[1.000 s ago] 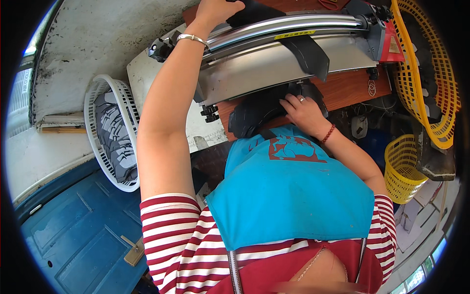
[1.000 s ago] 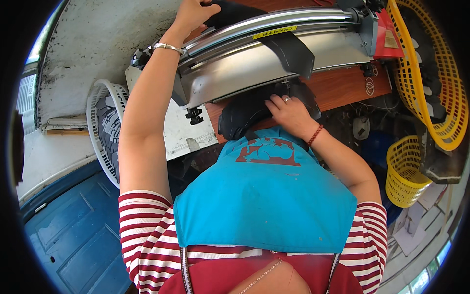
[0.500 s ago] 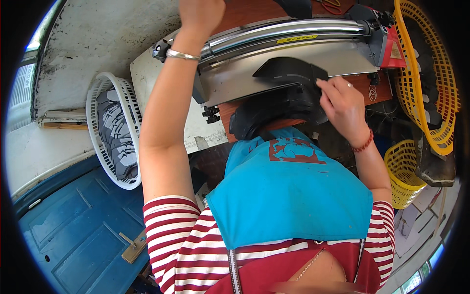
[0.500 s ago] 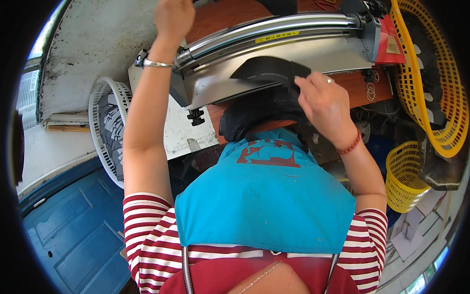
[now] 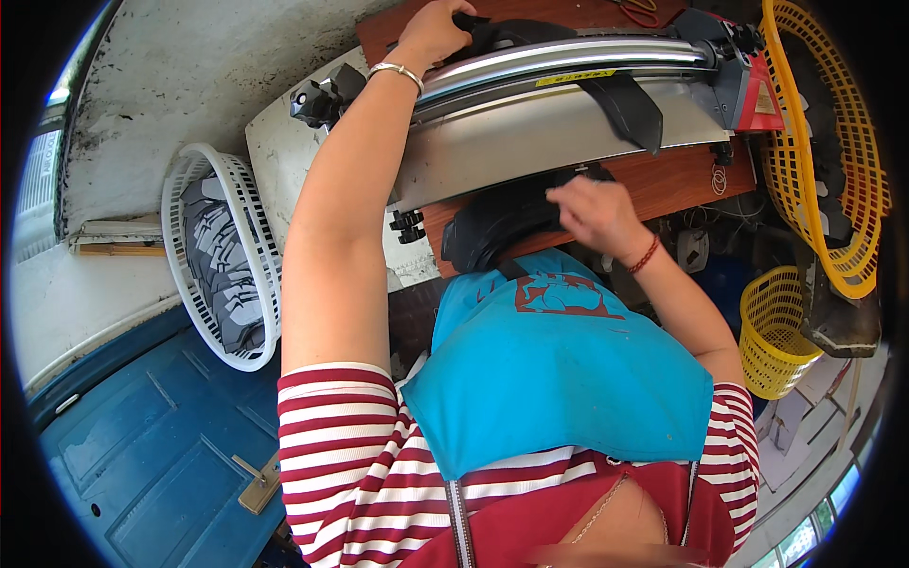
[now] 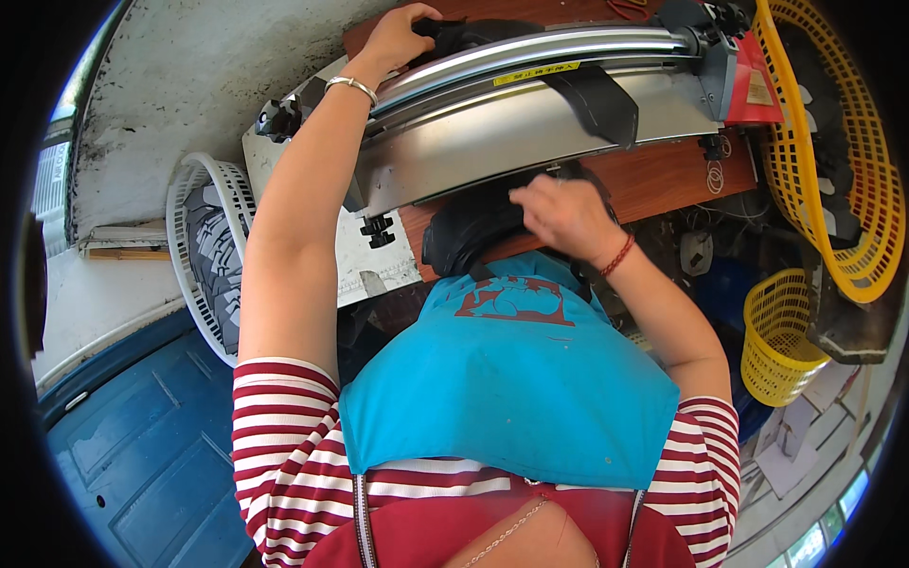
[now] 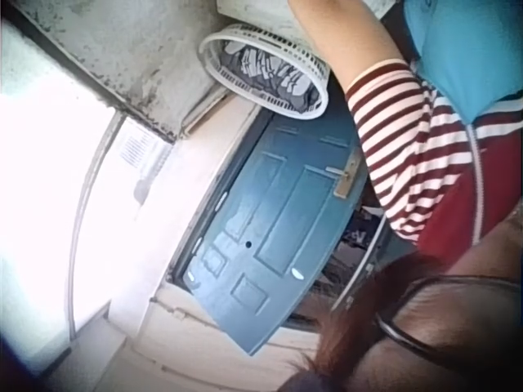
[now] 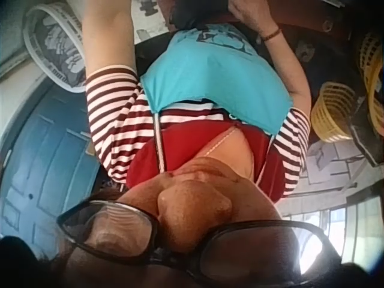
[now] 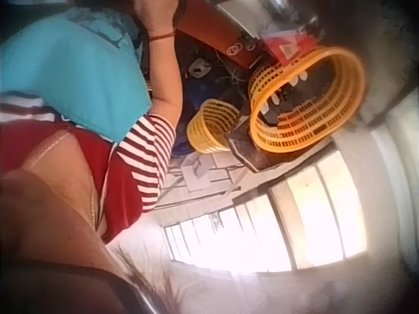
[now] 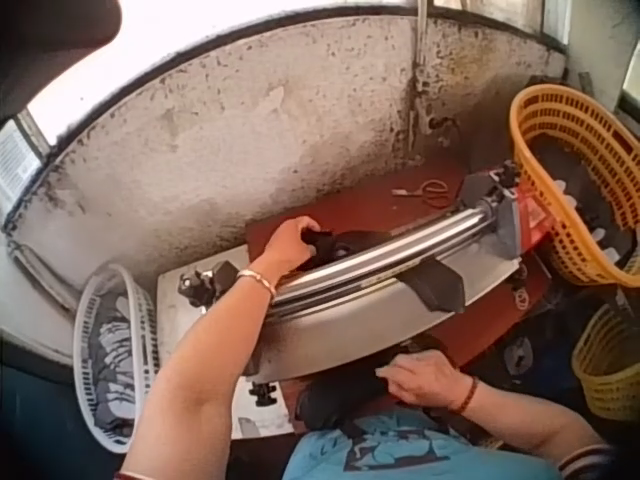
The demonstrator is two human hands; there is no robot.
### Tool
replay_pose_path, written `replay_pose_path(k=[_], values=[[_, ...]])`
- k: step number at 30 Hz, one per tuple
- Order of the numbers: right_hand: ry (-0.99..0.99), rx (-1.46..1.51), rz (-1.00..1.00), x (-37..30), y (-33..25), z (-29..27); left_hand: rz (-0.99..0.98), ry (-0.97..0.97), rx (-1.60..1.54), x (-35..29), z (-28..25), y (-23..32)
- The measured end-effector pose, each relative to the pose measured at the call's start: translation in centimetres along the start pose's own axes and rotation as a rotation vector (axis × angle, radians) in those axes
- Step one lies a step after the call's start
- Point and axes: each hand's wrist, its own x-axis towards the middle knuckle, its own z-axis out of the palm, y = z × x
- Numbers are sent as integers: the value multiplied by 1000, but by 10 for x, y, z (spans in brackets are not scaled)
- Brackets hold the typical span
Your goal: Applying glue to shoe components by feeding them through a glue spreading machine.
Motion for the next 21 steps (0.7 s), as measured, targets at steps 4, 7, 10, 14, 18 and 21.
replay_pose_path(k=[4,7,10,14,18,21], values=[[-186,-100,147,-34,3,48,-360,104,-246,3,-28,36],[-175,-212,180,-33,-3,59,-313,121,-350,12,-39,32],[-246,-186,152,-31,-1,54,-309,196,-430,6,-52,48],[-243,-189,94,-34,7,51,-307,206,-499,-4,-71,46],[-120,-5,4,3,-11,19,-232,216,-532,-18,-83,51],[233,-23,-79,71,-27,-28,-211,189,-473,-33,-90,75]])
